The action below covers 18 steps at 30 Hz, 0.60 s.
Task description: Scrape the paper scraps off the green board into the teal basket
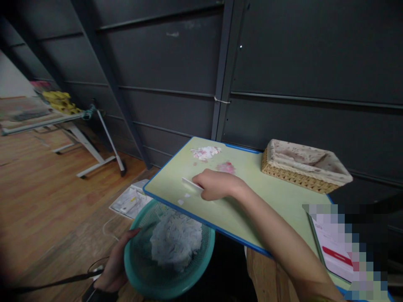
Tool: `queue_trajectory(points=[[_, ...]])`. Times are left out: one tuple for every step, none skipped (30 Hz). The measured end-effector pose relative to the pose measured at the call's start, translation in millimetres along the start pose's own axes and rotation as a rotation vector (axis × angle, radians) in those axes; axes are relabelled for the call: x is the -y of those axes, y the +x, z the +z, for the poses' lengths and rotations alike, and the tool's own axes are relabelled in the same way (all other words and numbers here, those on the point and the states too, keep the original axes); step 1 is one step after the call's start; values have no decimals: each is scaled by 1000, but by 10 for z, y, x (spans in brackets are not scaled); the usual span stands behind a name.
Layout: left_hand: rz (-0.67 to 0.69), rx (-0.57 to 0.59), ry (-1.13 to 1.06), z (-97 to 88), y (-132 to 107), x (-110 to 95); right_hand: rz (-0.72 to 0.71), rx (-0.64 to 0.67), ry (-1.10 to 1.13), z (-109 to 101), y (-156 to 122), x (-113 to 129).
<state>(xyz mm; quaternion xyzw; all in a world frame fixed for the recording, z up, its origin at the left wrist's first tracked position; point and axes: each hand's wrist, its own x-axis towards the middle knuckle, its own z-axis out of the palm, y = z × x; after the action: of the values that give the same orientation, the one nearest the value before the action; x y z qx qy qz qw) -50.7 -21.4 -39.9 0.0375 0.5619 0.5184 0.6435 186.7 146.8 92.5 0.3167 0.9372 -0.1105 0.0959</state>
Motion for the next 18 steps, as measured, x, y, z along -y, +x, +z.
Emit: queue_trajectory(points=[[2, -3, 1, 3, -3, 0, -1, 18, 10, 45, -35, 60], [6, -9, 1, 5, -4, 1, 0, 39, 23, 77, -75, 129], [11, -16, 1, 7, -6, 2, 12, 53, 31, 95, -117, 198], [17, -21, 2, 9, -7, 4, 35, 55, 31, 97, -158, 258], [20, -21, 3, 10, -8, 6, 63, 48, 24, 87, -196, 302], [22, -14, 4, 12, -10, 8, 90, 31, 12, 66, -231, 325], [24, -4, 2, 14, -13, 11, 116, 4, -6, 41, -261, 327], [24, 7, -2, 16, -17, 12, 139, -26, -27, 16, -289, 312], [23, 16, -10, 20, -22, 13, 156, -53, -47, -4, -316, 285], [21, 23, -22, 25, -28, 12, 168, -78, -63, -15, -345, 253], [16, 33, -38, 30, -35, 10, 176, -97, -69, -15, -375, 224], [10, 45, -56, 36, -42, 7, 179, -105, -63, -3, -408, 202], [6, 61, -72, 40, -46, 4, 176, -103, -46, 19, -443, 193], [6, 78, -84, 43, -48, 2, 168, -95, -22, 50, -476, 197], [10, 91, -90, 43, -46, 0, 160, -85, 1, 87, -506, 212], [16, 97, -87, 39, -41, 0, 157, -77, 15, 125, -530, 238], [21, 98, -74, 32, -32, 2, 161, -69, 22, 163, -546, 269], [23, 93, -58, 23, -22, 6, 166, -64, 21, 198, -553, 305]])
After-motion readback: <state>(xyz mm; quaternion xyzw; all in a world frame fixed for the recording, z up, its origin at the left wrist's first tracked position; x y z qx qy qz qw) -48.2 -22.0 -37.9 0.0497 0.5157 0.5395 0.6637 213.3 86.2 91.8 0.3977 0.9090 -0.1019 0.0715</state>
